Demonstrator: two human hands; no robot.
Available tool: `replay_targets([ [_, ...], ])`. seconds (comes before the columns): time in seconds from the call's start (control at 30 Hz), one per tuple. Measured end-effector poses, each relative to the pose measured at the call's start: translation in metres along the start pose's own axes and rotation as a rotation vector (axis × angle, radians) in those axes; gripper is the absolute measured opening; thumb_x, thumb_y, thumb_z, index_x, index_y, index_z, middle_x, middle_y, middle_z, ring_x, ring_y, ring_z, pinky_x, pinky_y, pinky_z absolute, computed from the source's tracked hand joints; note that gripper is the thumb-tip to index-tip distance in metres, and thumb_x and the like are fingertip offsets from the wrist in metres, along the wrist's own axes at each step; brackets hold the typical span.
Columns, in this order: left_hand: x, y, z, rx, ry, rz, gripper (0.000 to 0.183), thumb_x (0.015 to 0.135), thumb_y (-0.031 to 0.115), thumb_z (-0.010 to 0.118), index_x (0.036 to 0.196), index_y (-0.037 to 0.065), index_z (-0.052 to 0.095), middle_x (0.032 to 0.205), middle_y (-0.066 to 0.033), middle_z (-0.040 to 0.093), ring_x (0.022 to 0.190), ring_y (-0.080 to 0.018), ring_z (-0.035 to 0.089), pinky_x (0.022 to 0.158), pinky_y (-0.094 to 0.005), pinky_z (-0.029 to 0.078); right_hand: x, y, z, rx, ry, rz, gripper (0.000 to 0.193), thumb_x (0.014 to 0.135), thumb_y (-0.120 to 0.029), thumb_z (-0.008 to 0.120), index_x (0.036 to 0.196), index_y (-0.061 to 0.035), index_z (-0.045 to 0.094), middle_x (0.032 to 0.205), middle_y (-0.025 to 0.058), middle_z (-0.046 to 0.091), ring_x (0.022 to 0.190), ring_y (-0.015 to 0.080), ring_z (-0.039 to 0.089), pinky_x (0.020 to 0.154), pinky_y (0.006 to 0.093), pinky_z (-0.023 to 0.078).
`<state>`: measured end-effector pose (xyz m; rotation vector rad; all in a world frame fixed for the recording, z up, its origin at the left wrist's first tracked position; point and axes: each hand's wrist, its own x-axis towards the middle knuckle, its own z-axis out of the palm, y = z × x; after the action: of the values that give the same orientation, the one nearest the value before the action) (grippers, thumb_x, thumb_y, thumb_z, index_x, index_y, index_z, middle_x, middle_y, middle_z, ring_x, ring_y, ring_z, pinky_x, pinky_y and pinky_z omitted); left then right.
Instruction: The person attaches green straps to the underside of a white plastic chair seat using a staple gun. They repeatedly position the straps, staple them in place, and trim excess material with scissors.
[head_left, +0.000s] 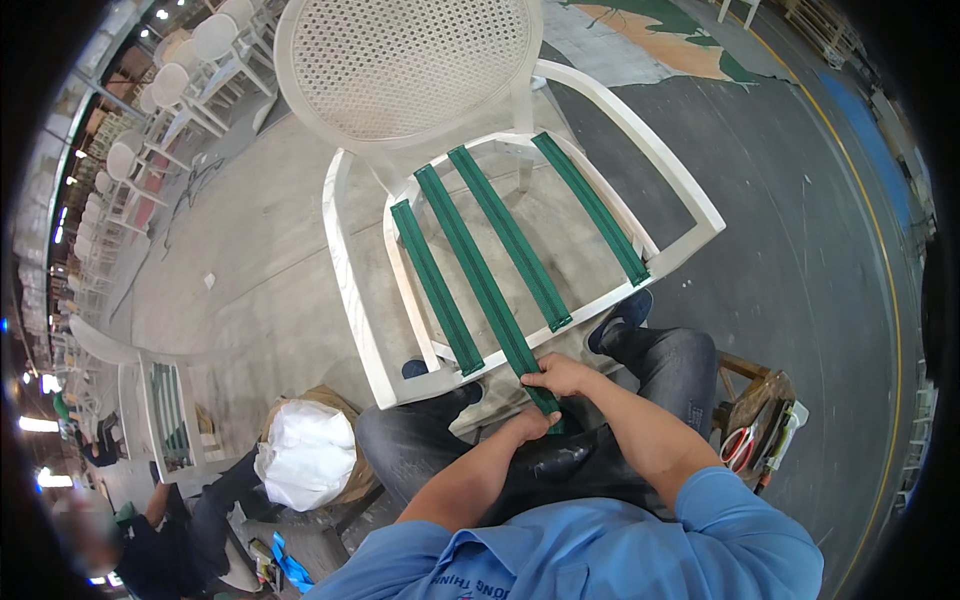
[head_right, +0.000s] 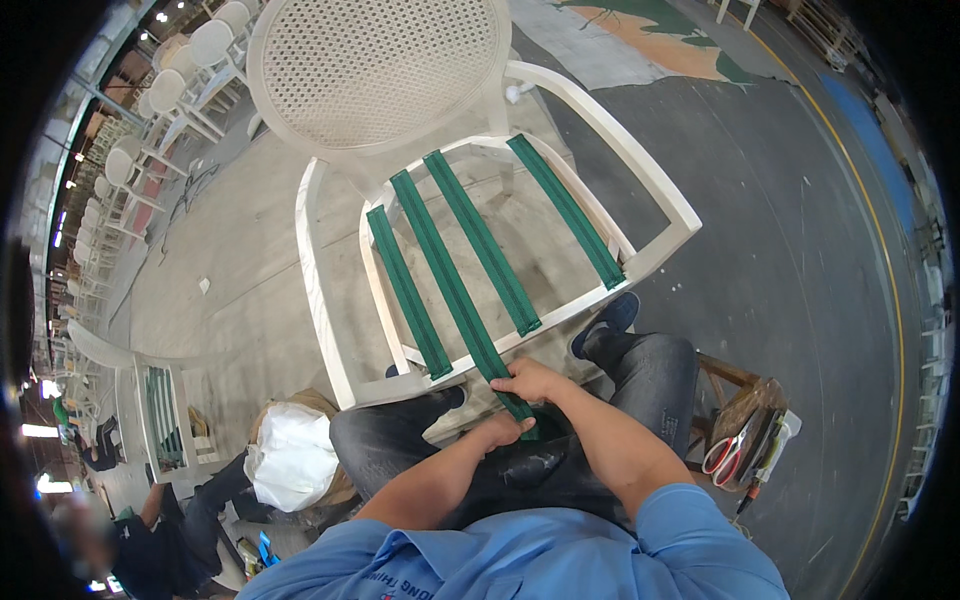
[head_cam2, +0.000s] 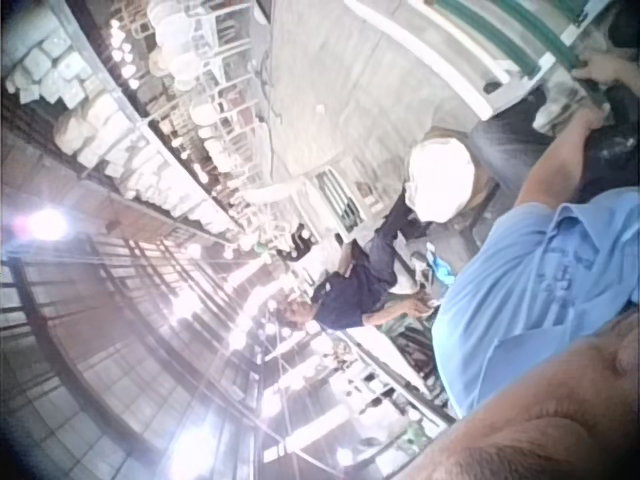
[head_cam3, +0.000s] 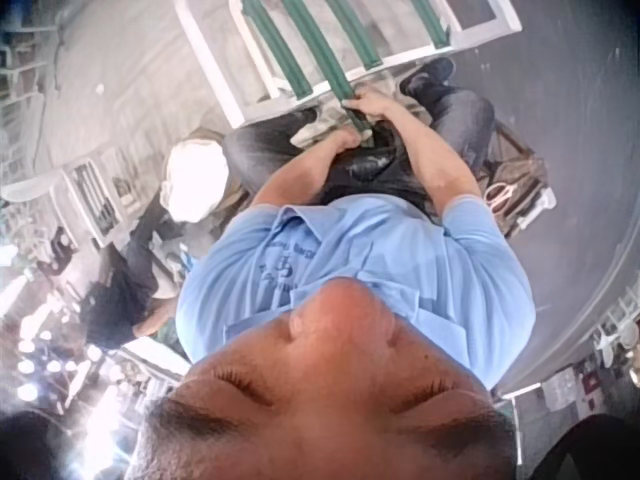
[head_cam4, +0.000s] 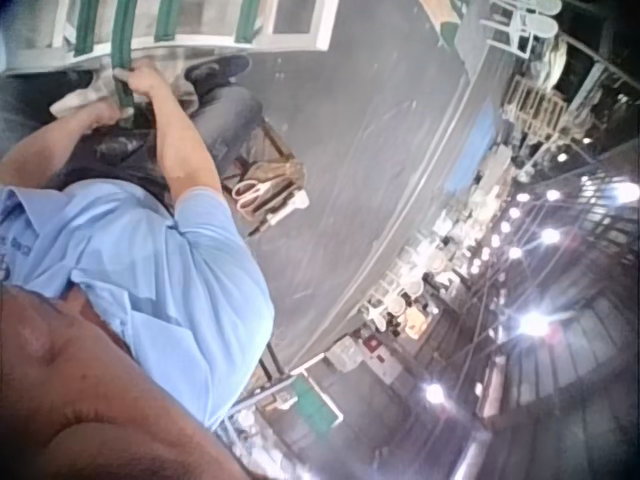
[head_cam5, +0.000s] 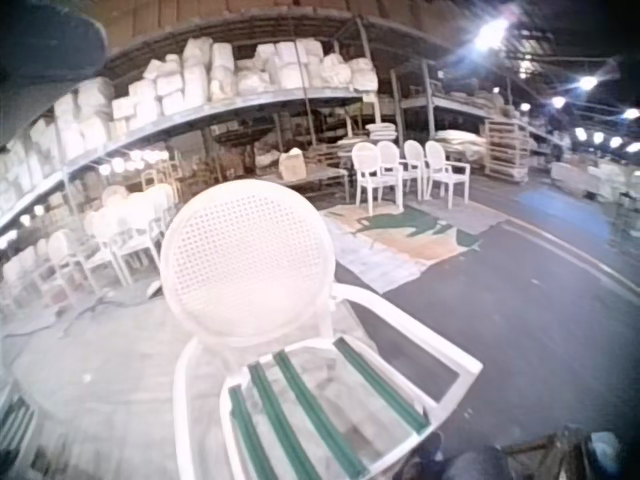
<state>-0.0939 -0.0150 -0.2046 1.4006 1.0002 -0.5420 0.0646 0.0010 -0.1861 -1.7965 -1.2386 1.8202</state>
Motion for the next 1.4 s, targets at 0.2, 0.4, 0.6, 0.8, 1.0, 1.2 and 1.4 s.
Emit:
replay_targets([
  [0.2, 0.023, -0.009, 0.001, 0.062, 0.266, 0.038, 0.049, 0.104, 0.042, 0.055, 0.134, 0.004, 0.063, 0.133, -0.0257, 0.065, 0.126, -0.0446, 0.059, 0.106, -0.0496, 0.046, 0.003, -0.005, 0.005, -0.355, 0.134, -0.088, 0.047, 0.096, -0.044, 0.069, 0.105, 0.0014, 0.074, 0.091, 0.0229, 0.074, 0.089, 0.0380, 0.072, 0.079, 0.0450, 0.055],
  [0.4, -0.005, 0.014, -0.022, 0.309, 0.286, -0.155, 0.048, 0.100, 0.046, 0.058, 0.126, 0.008, 0.070, 0.121, -0.0242, 0.070, 0.114, -0.0418, 0.067, 0.098, -0.0512, 0.052, 0.019, 0.010, 0.003, -0.530, 0.275, -0.119, 0.053, 0.100, -0.052, 0.059, 0.114, -0.0030, 0.071, 0.102, 0.0270, 0.072, 0.102, 0.0453, 0.068, 0.089, 0.0517, 0.053],
  [0.6, -0.086, 0.053, -0.062, 0.511, 0.878, 0.653, 0.057, 0.091, 0.033, 0.071, 0.140, 0.007, 0.058, 0.142, -0.0192, 0.059, 0.134, -0.0422, 0.053, 0.112, -0.0509, 0.042, 0.037, 0.012, -0.005, -0.520, 0.166, -0.068, 0.039, 0.103, -0.043, 0.055, 0.130, -0.0178, 0.066, 0.124, 0.0166, 0.071, 0.116, 0.0383, 0.066, 0.095, 0.0492, 0.053],
  [0.8, -0.050, 0.073, -0.104, 1.030, 0.926, 0.492, 0.087, 0.091, 0.050, 0.069, 0.161, 0.014, 0.032, 0.169, -0.0116, 0.025, 0.154, -0.0416, 0.023, 0.121, -0.0646, 0.021, 0.048, 0.009, -0.005, -0.644, 0.262, -0.123, 0.039, 0.101, -0.037, 0.058, 0.128, -0.0113, 0.069, 0.128, 0.0191, 0.069, 0.122, 0.0365, 0.063, 0.100, 0.0474, 0.052],
  [1.0, -0.044, 0.065, -0.105, 1.106, 0.846, 0.419, 0.086, 0.094, 0.055, 0.064, 0.164, 0.020, 0.027, 0.170, -0.0103, 0.023, 0.155, -0.0400, 0.022, 0.122, -0.0640, 0.020, 0.021, 0.010, 0.012, -0.389, 0.437, -0.239, 0.033, 0.093, -0.033, 0.070, 0.116, -0.0083, 0.072, 0.110, 0.0213, 0.073, 0.106, 0.0388, 0.069, 0.089, 0.0470, 0.053],
  [1.2, -0.044, 0.064, -0.103, 1.109, 0.852, 0.421, 0.085, 0.094, 0.056, 0.063, 0.164, 0.022, 0.027, 0.170, -0.0105, 0.023, 0.155, -0.0392, 0.023, 0.123, -0.0630, 0.021, -0.013, 0.012, 0.036, 0.784, 0.288, 0.228, 0.056, 0.101, -0.058, 0.055, 0.098, -0.0033, 0.069, 0.082, 0.0124, 0.067, 0.082, 0.0287, 0.066, 0.075, 0.0458, 0.053],
  [1.4, -0.040, 0.069, -0.104, 1.085, 0.878, 0.464, 0.084, 0.093, 0.056, 0.063, 0.163, 0.024, 0.029, 0.170, -0.0090, 0.022, 0.156, -0.0373, 0.023, 0.123, -0.0618, 0.021, 0.011, 0.000, 0.051, 1.547, -0.058, 0.198, 0.073, 0.103, -0.072, 0.029, 0.110, -0.0088, 0.065, 0.090, 0.0085, 0.068, 0.074, 0.0282, 0.060, 0.076, 0.0474, 0.053],
])
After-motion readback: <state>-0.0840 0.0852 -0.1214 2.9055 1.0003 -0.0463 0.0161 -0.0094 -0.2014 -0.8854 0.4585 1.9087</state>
